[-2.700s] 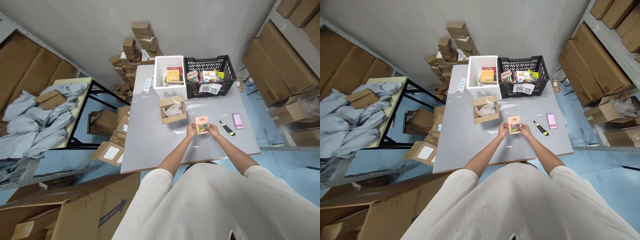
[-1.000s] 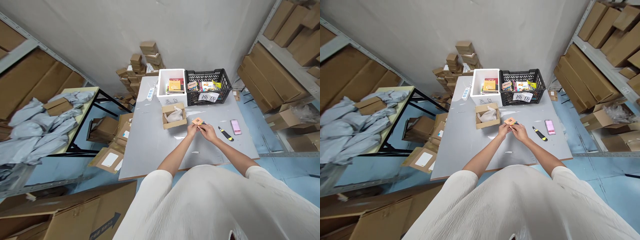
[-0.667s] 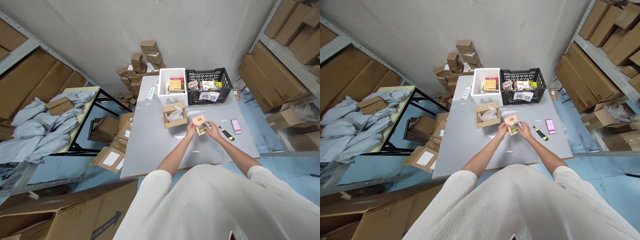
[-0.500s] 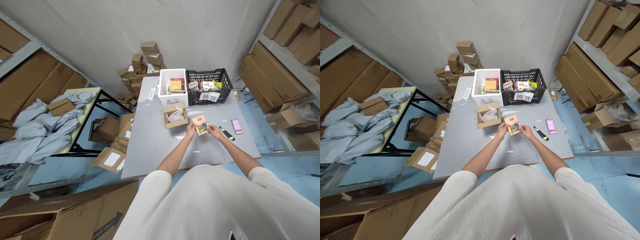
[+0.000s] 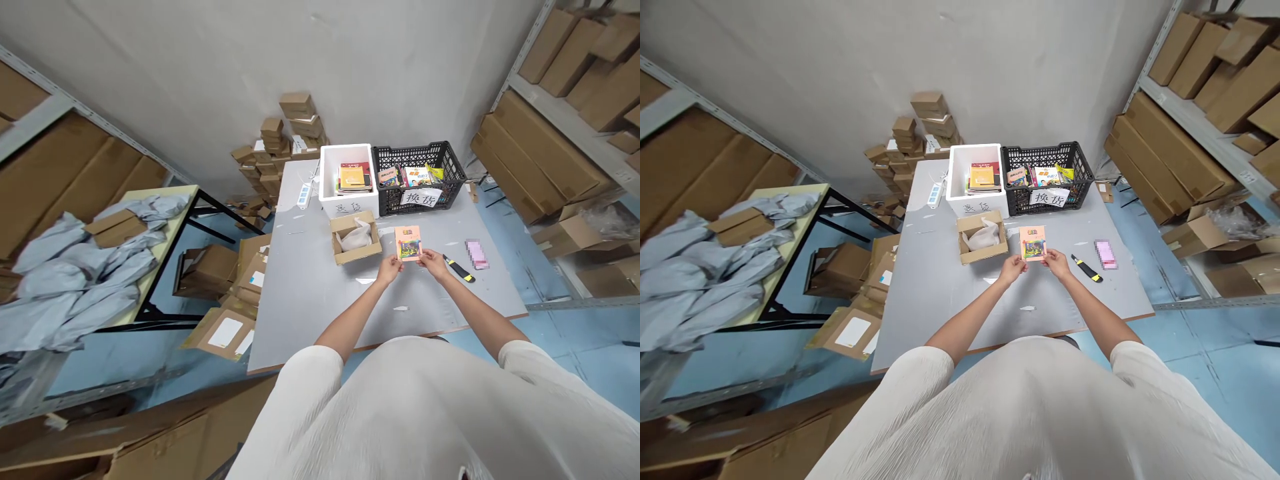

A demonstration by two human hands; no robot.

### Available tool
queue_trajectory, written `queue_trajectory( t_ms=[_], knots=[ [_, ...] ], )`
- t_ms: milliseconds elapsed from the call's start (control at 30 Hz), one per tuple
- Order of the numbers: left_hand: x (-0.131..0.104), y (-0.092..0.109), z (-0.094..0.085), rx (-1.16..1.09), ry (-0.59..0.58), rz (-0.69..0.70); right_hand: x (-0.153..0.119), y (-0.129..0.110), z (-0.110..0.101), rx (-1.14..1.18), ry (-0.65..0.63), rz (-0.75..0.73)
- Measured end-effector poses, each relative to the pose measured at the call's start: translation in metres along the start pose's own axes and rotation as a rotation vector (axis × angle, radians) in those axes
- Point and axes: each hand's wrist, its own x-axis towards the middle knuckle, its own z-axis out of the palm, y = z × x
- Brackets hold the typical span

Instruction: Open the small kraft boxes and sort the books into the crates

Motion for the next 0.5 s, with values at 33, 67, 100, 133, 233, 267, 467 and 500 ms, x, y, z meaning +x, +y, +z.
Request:
queue_trajectory(
  t_ms=[33, 67, 100, 133, 233, 267, 467, 500],
  knots=[
    [0.002, 0.001, -0.001, 0.002, 0.003, 0.005, 0.000, -0.001, 0.000, -0.027, -0.011, -0.015],
    [0.004, 0.001, -0.002, 0.003, 0.004, 0.011, 0.000, -0.002, 0.000, -0.054, -0.021, -0.028],
    [0.007, 0.002, -0.002, 0.004, 0.004, 0.020, 0.002, -0.003, 0.000, -0.077, -0.023, -0.038],
    [0.009, 0.004, -0.002, 0.003, 0.004, 0.027, 0.004, -0.005, -0.001, -0.090, -0.020, -0.046],
    [0.020, 0.012, 0.004, -0.009, 0.021, 0.037, 0.019, -0.014, -0.004, -0.083, 0.016, -0.061],
    [0.025, 0.017, 0.007, -0.021, 0.040, 0.038, 0.026, -0.018, -0.004, -0.072, 0.026, -0.064],
    [0.066, 0.061, 0.014, -0.176, 0.196, 0.032, 0.085, -0.053, 0.007, -0.014, 0.038, -0.106],
    [0.074, 0.070, 0.013, -0.193, 0.210, 0.042, 0.096, -0.060, 0.011, -0.007, 0.034, -0.120]
  ],
)
